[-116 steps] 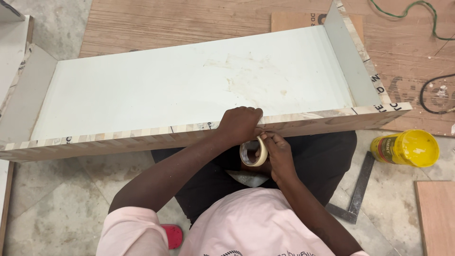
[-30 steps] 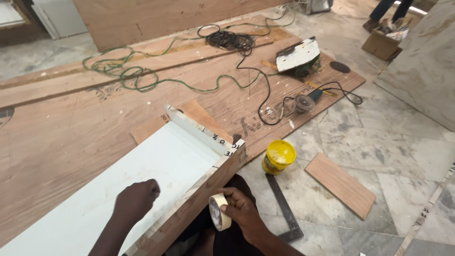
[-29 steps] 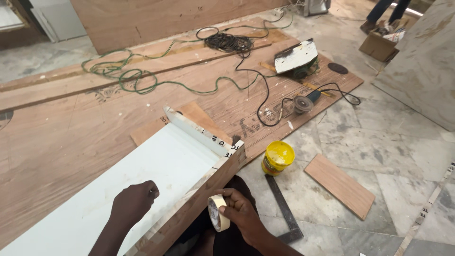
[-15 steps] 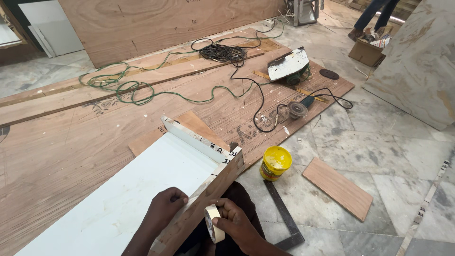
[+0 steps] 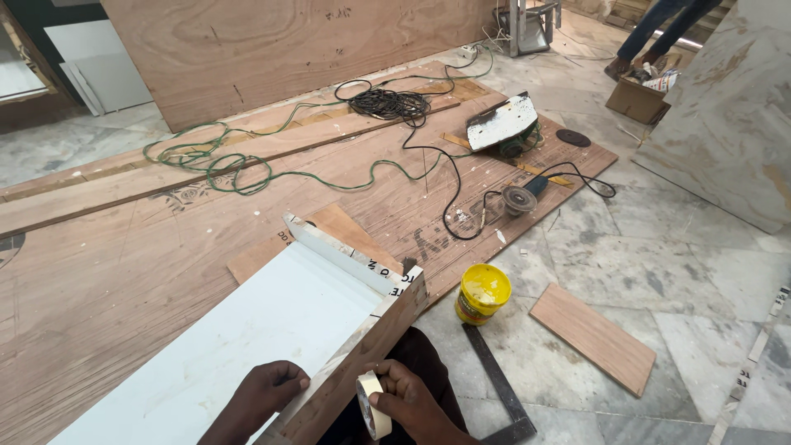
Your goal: The person sits on the floor and applies masking tape to the edges of a white wooden box. They carefully align and press the tape along the seams and corners, smoothing it down with their fingers. Another person is visible in the background working with a power tool.
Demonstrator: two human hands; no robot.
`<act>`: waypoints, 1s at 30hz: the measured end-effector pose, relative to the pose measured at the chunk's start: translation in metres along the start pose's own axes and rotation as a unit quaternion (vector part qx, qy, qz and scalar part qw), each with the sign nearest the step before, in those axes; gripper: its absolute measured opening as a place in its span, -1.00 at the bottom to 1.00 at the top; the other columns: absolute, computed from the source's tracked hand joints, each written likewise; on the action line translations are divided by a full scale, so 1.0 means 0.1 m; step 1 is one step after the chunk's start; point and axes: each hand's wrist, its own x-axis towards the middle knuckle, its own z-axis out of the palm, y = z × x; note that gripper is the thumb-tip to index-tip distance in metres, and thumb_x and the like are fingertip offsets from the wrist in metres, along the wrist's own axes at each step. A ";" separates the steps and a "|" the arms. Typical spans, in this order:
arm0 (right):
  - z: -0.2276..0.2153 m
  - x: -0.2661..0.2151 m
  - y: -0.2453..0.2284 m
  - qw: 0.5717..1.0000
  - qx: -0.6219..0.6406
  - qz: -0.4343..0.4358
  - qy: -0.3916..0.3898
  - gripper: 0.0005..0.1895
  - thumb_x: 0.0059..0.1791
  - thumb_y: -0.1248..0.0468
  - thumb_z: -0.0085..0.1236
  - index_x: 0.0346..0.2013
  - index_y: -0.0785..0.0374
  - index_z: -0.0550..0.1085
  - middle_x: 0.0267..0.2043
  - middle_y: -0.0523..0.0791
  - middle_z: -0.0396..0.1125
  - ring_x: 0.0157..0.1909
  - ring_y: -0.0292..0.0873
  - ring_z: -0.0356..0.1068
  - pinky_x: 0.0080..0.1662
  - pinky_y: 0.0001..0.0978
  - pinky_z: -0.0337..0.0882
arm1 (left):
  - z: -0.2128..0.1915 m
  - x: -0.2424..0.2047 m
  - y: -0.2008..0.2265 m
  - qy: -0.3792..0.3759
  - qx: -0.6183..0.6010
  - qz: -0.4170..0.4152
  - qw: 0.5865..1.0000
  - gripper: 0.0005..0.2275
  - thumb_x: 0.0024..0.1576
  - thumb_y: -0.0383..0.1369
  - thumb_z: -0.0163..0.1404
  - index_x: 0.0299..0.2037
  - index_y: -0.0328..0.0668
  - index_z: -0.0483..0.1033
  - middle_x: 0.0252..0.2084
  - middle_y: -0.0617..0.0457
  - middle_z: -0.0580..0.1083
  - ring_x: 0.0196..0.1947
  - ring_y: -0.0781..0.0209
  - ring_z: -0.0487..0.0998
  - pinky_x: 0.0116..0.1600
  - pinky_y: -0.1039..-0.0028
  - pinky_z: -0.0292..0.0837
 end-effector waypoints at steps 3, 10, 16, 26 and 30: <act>0.02 0.03 0.05 1.000 -0.025 -0.003 -0.013 -0.50 0.04 0.33 0.11 0.26 0.37 0.27 -0.08 -0.12 0.40 -0.05 -0.37 0.42 0.00 -0.50 0.44 | 0.10 0.08 0.04 0.043 0.040 -0.019 0.998 -0.78 0.11 -0.27 0.13 -0.20 -0.25 0.71 -0.37 0.00 0.65 -0.32 0.28 0.58 -0.09 0.45 0.46; 0.19 0.02 0.02 0.997 -0.059 -0.008 -0.038 -0.48 0.04 0.34 0.12 0.30 0.36 0.29 -0.15 -0.12 0.39 -0.11 -0.37 0.40 -0.05 -0.51 0.41 | 0.35 0.28 0.36 0.038 -0.011 0.045 0.998 -0.76 0.10 -0.27 0.16 -0.22 -0.33 0.69 -0.41 -0.03 0.60 -0.39 0.25 0.53 -0.20 0.43 0.43; 0.28 0.01 -0.20 0.999 -0.004 -0.015 -0.030 -0.51 0.04 0.34 0.09 0.26 0.33 0.30 -0.05 -0.12 0.36 -0.02 -0.36 0.40 0.02 -0.51 0.42 | 0.21 0.12 0.24 0.024 0.006 0.030 0.999 -0.77 0.11 -0.23 0.18 -0.35 -0.29 0.63 -0.51 0.06 0.50 -0.44 0.31 0.42 -0.23 0.43 0.35; 0.32 0.01 -0.17 0.999 -0.030 0.003 -0.023 -0.51 0.04 0.33 0.09 0.26 0.34 0.30 -0.07 -0.12 0.39 -0.05 -0.36 0.41 0.00 -0.50 0.44 | -0.02 0.05 -0.15 0.014 0.034 0.009 0.999 -0.72 0.09 -0.16 0.19 -0.42 -0.24 0.58 -0.54 0.04 0.46 -0.43 0.27 0.42 -0.20 0.41 0.35; 0.23 0.04 -0.07 0.998 -0.055 -0.013 -0.027 -0.54 0.06 0.34 0.09 0.25 0.37 0.29 -0.10 -0.13 0.41 -0.04 -0.38 0.42 0.02 -0.50 0.45 | 0.00 0.06 -0.10 0.020 0.060 0.008 0.998 -0.71 0.11 -0.13 0.17 -0.39 -0.25 0.57 -0.50 0.06 0.46 -0.40 0.26 0.40 -0.21 0.39 0.35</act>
